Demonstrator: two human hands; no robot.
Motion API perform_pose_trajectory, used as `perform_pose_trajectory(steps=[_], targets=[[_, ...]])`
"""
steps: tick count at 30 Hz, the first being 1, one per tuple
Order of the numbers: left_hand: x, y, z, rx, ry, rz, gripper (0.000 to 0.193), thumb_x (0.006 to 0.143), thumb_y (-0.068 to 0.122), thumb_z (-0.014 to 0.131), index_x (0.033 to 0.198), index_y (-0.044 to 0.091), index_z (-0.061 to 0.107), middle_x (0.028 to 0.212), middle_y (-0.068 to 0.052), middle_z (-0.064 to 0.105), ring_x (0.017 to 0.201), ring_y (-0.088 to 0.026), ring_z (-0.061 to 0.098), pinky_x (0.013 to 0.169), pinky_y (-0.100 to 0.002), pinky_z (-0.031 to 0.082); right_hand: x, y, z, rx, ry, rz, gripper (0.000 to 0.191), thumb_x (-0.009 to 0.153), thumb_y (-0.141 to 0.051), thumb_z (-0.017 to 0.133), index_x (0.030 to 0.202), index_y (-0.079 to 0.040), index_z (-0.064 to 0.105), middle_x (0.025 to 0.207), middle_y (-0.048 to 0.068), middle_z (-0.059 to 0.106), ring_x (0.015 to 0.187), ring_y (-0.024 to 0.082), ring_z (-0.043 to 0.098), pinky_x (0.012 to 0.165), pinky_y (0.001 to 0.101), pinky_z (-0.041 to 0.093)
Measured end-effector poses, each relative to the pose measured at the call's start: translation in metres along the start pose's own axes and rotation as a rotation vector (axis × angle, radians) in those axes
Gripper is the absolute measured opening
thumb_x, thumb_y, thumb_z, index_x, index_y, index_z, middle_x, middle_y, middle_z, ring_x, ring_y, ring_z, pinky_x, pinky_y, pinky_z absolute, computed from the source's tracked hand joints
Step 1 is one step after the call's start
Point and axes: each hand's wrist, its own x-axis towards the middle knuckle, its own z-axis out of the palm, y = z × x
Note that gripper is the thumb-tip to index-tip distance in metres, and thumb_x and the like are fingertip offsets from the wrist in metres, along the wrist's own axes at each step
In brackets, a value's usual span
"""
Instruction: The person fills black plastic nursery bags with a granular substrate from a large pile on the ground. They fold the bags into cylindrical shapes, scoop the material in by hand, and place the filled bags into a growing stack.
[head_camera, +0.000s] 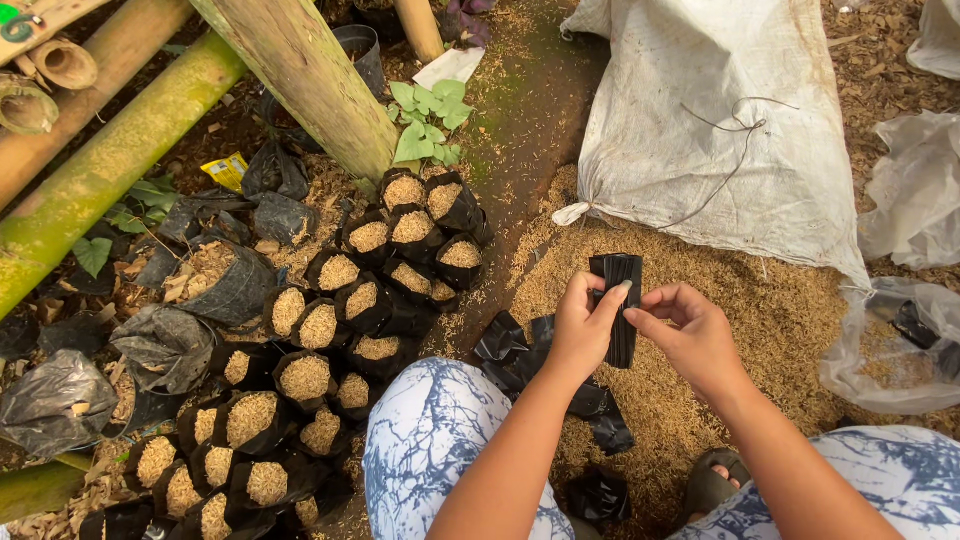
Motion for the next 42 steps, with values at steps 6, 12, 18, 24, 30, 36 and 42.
perform_pose_trajectory(steps=[6,12,18,24,30,36,42], targets=[[-0.001,0.001,-0.001,0.136,0.001,0.085,0.025,0.100,0.023,0.072,0.099,0.005,0.054,0.086,-0.001,0.061,0.076,-0.004,0.054,0.064,-0.024,0.047,0.001,0.003,0.002,0.009,-0.010,-0.050,0.030,0.082,-0.010,0.082,0.105,-0.002,0.063,0.096,0.005,0.070,0.087,0.012,0.067,0.077,0.0277,0.055],[0.000,0.008,-0.004,-0.010,-0.016,-0.018,0.025,0.100,0.025,0.070,0.100,0.006,0.053,0.084,0.000,0.062,0.070,-0.004,0.054,0.058,-0.023,0.045,0.006,0.007,-0.004,0.174,-0.050,0.065,0.027,0.085,-0.012,0.078,0.108,-0.005,0.066,0.100,0.004,0.070,0.094,0.012,0.067,0.086,0.0279,0.055],[0.003,0.006,-0.008,-0.131,-0.041,-0.090,0.024,0.101,0.027,0.068,0.103,0.008,0.054,0.082,0.002,0.057,0.067,-0.003,0.048,0.055,-0.021,0.040,0.011,0.014,-0.011,0.447,-0.096,0.174,0.020,0.090,-0.013,0.073,0.108,-0.007,0.066,0.102,0.000,0.068,0.096,0.012,0.064,0.089,0.0315,0.054],[0.005,-0.001,-0.010,-0.158,-0.040,-0.093,0.025,0.101,0.028,0.069,0.104,0.007,0.055,0.087,0.003,0.054,0.075,-0.003,0.045,0.061,-0.022,0.039,0.013,0.021,-0.015,0.523,-0.097,0.210,0.015,0.094,-0.013,0.070,0.108,-0.008,0.070,0.102,-0.002,0.069,0.095,0.010,0.065,0.087,0.0304,0.053],[0.001,0.008,-0.007,0.060,-0.110,-0.104,0.036,0.103,0.042,0.059,0.116,0.008,0.055,0.100,-0.001,0.061,0.089,-0.009,0.059,0.076,-0.026,0.050,0.013,0.029,-0.012,0.271,-0.020,0.118,0.011,0.097,-0.012,0.069,0.104,-0.003,0.072,0.095,0.002,0.072,0.085,0.011,0.065,0.075,0.0324,0.055],[-0.004,0.017,-0.002,0.330,-0.088,-0.129,0.047,0.096,0.043,0.063,0.120,0.004,0.054,0.102,-0.013,0.069,0.089,-0.019,0.069,0.074,-0.036,0.057,0.017,0.040,-0.007,0.261,0.004,0.120,0.008,0.099,-0.016,0.067,0.098,-0.007,0.067,0.090,0.001,0.070,0.083,0.011,0.065,0.072,0.0327,0.056],[0.015,0.036,-0.035,0.134,0.102,-0.293,0.039,0.104,0.036,0.056,0.123,0.002,0.054,0.105,-0.012,0.071,0.090,-0.022,0.073,0.076,-0.041,0.062,0.038,0.024,-0.060,0.053,0.183,0.204,0.018,0.103,-0.024,0.065,0.099,-0.006,0.067,0.093,0.009,0.073,0.076,0.020,0.065,0.071,0.0350,0.055]])
